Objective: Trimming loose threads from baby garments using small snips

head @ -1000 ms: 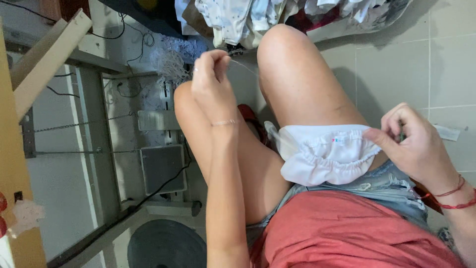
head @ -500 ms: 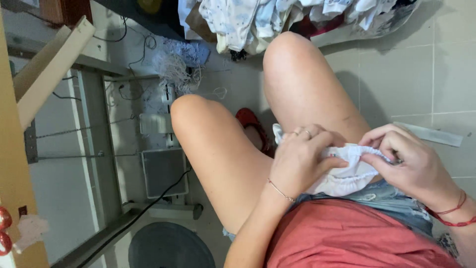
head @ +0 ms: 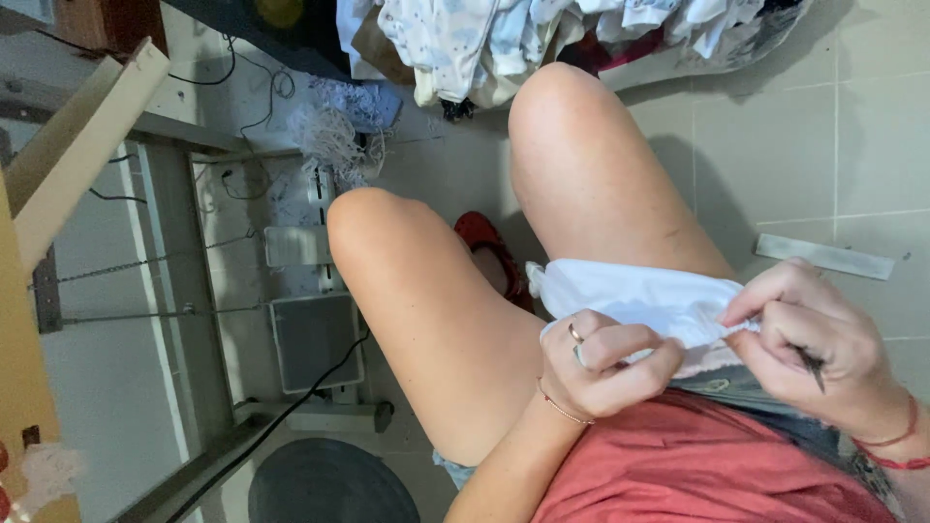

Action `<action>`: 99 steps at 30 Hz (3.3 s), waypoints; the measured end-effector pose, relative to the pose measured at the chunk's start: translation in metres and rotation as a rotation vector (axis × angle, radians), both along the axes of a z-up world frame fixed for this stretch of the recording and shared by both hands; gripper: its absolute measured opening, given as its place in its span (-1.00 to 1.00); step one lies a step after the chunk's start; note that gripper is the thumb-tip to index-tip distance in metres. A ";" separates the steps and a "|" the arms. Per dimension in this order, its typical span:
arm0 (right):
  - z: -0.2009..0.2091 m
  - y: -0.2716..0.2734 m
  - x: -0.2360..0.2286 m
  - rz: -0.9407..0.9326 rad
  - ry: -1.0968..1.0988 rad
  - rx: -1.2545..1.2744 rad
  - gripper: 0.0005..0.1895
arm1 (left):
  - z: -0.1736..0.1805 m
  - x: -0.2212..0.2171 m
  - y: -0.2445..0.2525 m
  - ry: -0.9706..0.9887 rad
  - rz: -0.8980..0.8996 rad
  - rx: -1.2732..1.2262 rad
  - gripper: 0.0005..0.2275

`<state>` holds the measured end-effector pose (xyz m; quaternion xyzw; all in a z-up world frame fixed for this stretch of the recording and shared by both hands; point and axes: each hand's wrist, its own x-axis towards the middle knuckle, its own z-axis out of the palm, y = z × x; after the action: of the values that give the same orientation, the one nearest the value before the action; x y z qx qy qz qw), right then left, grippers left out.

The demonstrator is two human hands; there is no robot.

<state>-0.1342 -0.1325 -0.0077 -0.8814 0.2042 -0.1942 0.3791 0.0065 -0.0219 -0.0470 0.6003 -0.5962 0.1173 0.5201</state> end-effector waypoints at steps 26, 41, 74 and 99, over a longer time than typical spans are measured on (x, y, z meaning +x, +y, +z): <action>0.014 0.006 -0.039 -0.004 0.429 -0.146 -0.78 | 0.011 -0.003 -0.004 -0.057 -0.155 0.101 -0.88; 0.009 -0.003 -0.028 0.040 0.422 -0.107 -0.81 | 0.012 0.001 -0.006 -0.089 -0.112 0.135 -0.89; -0.088 -0.305 0.296 -0.410 0.178 -0.052 -0.86 | -0.053 0.161 -0.047 1.614 0.480 -0.062 -0.83; 0.016 -0.030 0.246 -0.931 1.108 -0.535 -0.88 | -0.006 0.151 -0.031 1.415 -0.073 -0.069 -0.04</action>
<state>0.1118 -0.1623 0.0081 -0.7349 0.6600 0.0931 -0.1254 0.1573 -0.0525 -0.0533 0.4951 -0.1309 -0.2994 0.8050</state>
